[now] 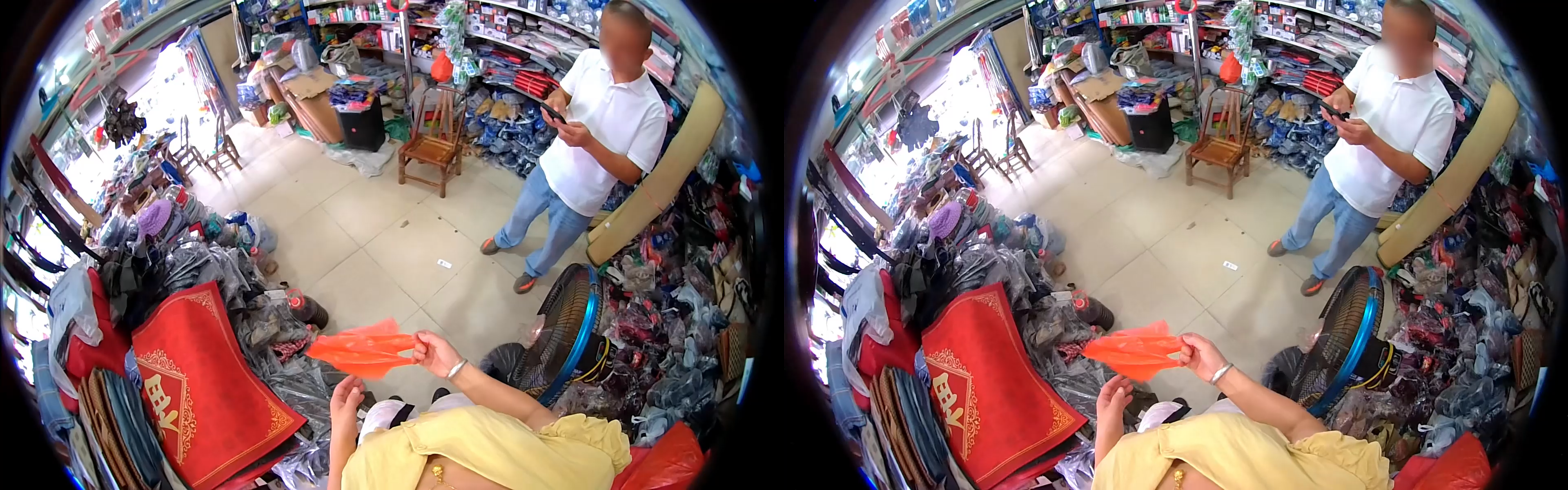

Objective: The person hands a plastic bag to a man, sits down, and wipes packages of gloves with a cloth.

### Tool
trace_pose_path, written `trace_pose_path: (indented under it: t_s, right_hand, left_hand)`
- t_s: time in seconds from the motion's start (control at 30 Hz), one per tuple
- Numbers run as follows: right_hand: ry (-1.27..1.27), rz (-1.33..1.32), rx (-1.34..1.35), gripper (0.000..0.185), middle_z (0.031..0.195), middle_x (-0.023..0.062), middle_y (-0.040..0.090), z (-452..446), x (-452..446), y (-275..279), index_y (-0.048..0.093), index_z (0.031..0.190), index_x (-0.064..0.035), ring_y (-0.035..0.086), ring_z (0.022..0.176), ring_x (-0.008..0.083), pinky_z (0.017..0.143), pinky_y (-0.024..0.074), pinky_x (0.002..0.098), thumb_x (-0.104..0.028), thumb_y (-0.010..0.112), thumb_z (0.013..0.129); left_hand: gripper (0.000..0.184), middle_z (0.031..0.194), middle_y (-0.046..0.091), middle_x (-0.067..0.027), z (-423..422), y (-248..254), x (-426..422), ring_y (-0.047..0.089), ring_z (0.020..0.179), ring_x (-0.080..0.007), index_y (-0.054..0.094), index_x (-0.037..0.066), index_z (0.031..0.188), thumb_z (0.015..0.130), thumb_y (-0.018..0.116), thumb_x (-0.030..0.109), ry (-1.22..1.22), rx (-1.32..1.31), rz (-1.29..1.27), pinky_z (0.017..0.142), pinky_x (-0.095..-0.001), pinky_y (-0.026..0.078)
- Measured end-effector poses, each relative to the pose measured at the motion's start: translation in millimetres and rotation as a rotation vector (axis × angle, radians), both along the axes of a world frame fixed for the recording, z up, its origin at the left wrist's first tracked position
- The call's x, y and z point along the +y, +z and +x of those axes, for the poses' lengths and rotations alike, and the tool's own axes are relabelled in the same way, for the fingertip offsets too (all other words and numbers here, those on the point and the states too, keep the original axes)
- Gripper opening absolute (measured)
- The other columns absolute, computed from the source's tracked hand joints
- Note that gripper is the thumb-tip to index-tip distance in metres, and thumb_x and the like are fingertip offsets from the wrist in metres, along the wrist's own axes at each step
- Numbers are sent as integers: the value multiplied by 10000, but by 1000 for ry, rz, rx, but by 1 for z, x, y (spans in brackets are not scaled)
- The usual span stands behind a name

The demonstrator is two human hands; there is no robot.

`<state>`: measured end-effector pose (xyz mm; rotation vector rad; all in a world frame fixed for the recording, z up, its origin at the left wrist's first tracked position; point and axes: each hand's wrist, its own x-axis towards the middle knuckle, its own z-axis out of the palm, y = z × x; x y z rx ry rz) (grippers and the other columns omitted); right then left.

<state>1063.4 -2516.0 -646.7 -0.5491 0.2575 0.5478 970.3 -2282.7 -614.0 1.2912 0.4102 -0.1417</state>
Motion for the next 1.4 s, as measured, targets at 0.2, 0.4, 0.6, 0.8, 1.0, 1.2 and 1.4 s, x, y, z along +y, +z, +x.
trace_pose_path:
  t_s: [0.2,0.4,0.6,0.8,1.0,1.2,1.4]
  right_hand:
    - [-25,14,36,127,591,-11,418,-12,-2,-9,514,912,-72,429,543,122,592,428,312,-183,456,893]
    - [-1,-107,63,113,588,-21,419,-18,12,-14,519,857,-78,417,539,105,550,391,263,-185,496,883]
    - [151,-340,-132,146,604,-40,438,-13,35,6,553,874,-66,400,528,58,495,331,217,-211,553,859]
    - [126,-429,-128,140,604,-45,442,-8,46,6,554,880,-61,398,523,58,481,315,213,-197,569,848]
    - [111,-363,-90,96,625,-52,429,-2,34,13,548,857,-86,422,575,68,556,369,233,-181,535,869]
    - [67,104,49,139,630,-38,412,-7,16,11,535,870,-91,436,600,107,628,422,291,-218,481,888]
    - [70,58,18,140,625,-29,421,-17,9,-3,530,875,-75,450,588,112,622,451,313,-194,460,900]
  left_hand:
    - [352,1121,559,-85,6,-2,-4,544,990,-158,474,21,1210,872,523,106,-55,8,-13,816,-271,428]
    - [344,1102,564,-84,6,1,-4,546,979,-157,479,22,1197,868,527,109,-53,5,-24,812,-271,430]
    - [342,1091,573,-85,0,-1,3,557,968,-162,478,22,1196,869,524,111,-20,11,-1,806,-272,434]
    - [337,1093,582,-89,-5,-3,7,564,971,-167,477,25,1198,875,515,113,-5,15,5,793,-268,438]
    - [331,1103,575,-93,-3,3,5,561,977,-167,469,27,1202,882,497,107,-17,15,14,794,-278,447]
    - [350,1112,564,-109,2,4,1,559,977,-171,468,15,1209,873,508,108,-15,41,26,815,-276,440]
    - [325,1080,560,-91,7,-5,-4,559,966,-159,459,28,1204,888,479,96,-67,-34,-18,798,-286,459]
